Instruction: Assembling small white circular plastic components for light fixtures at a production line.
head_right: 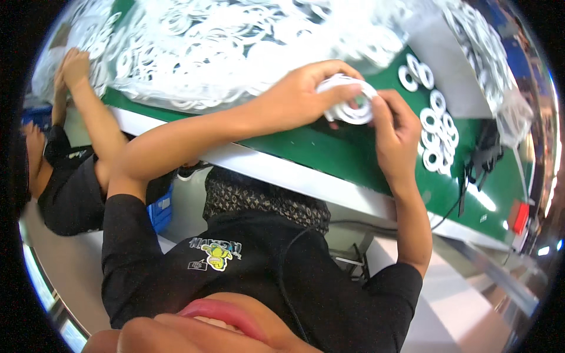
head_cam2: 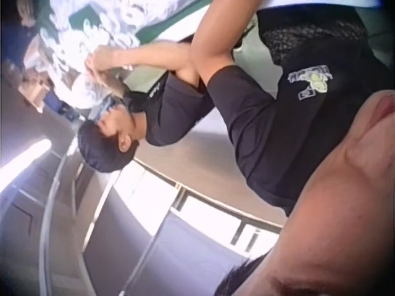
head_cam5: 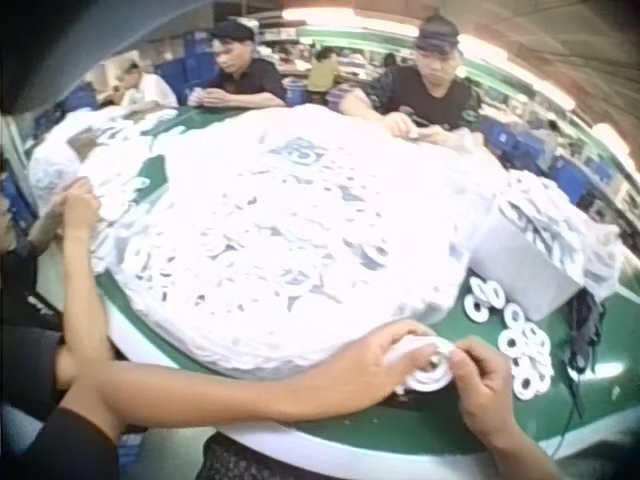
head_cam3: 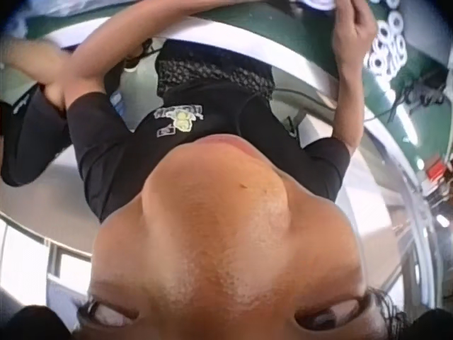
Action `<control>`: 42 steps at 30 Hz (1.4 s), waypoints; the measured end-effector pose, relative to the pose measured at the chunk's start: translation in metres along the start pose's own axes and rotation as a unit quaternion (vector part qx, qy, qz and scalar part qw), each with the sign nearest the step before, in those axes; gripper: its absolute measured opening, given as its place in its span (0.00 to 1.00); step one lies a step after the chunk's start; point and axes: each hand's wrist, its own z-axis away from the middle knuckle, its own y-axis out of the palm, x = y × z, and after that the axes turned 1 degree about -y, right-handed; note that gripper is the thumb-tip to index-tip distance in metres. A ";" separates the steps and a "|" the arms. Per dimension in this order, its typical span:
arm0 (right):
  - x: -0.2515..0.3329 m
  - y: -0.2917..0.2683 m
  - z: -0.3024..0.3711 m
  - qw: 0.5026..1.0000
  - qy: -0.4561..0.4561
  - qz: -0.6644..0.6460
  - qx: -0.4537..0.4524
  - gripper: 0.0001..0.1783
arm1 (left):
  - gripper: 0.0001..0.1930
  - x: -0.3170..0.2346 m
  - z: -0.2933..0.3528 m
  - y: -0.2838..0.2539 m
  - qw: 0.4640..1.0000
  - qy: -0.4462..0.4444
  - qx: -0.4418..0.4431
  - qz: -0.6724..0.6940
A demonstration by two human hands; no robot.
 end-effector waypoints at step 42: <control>-0.026 -0.023 0.001 0.974 0.106 -0.117 0.162 0.20 | 0.16 0.008 -0.001 0.001 0.979 0.106 0.054 -0.163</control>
